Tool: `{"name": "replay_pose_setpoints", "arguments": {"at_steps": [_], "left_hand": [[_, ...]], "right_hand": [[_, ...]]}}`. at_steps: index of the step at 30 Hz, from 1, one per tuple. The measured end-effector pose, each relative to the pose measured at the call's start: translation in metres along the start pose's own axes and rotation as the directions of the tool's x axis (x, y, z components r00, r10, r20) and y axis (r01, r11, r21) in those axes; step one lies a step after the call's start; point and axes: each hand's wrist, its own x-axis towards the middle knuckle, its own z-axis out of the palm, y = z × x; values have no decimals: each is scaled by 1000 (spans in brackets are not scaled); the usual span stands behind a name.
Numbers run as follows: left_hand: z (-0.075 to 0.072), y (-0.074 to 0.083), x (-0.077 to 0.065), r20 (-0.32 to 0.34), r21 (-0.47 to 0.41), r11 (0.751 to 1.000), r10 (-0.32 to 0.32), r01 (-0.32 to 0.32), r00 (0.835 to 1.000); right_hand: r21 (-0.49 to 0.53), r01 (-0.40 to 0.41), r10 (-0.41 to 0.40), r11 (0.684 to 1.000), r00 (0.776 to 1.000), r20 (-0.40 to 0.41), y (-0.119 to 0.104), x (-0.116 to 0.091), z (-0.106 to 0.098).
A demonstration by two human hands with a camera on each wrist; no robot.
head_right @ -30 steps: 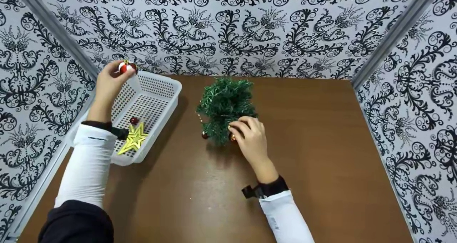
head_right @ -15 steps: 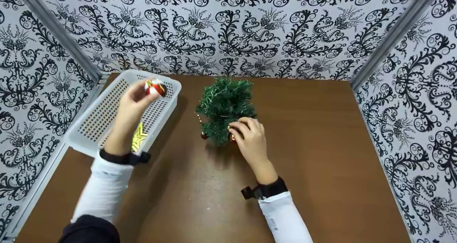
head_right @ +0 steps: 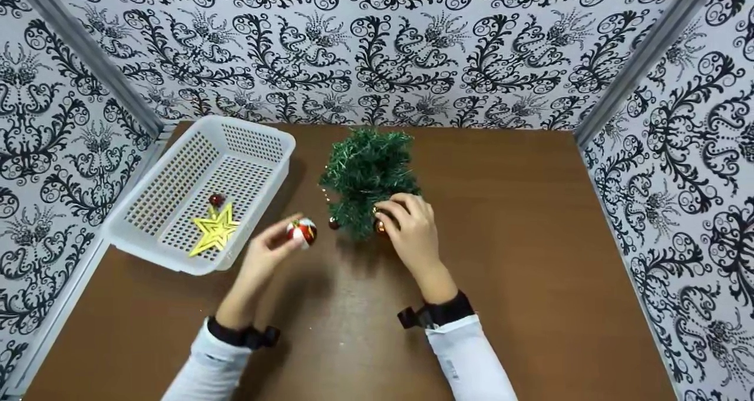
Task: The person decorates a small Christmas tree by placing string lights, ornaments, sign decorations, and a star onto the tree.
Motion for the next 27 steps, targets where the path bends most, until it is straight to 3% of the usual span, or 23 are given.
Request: {"name": "replay_pose_setpoints", "arguments": {"at_steps": [9, 12, 15, 18, 21, 24, 27], "left_hand": [[17, -28, -22, 44, -98, 988, -114, 118, 993], [18, -33, -27, 56, -116, 983, -134, 140, 989], [16, -37, -31, 54, -129, 980, -143, 149, 988], [13, -40, -36, 43, -146, 975, -160, 165, 986], [10, -45, -42, 23, -174, 965, -196, 197, 980], [8, -49, -48, 14, -211, 950, -232, 230, 973], [7, -50, -51, 13, -224, 945, -243, 239, 970]], "right_hand": [[23, 10, -9, 1000, 999, -49, 1, -2, -1], [121, 26, -12, 992, 994, -113, 6, -5, -5], [272, 25, 30, 962, 980, -196, 16, -9, -8], [429, -23, 150, 903, 953, -265, 32, -15, -7], [601, -108, 325, 792, 908, -264, 55, -28, 0], [716, -239, 470, 656, 872, -139, 78, -45, 8], [720, -417, 518, 554, 850, 95, 96, -59, 17]]}}
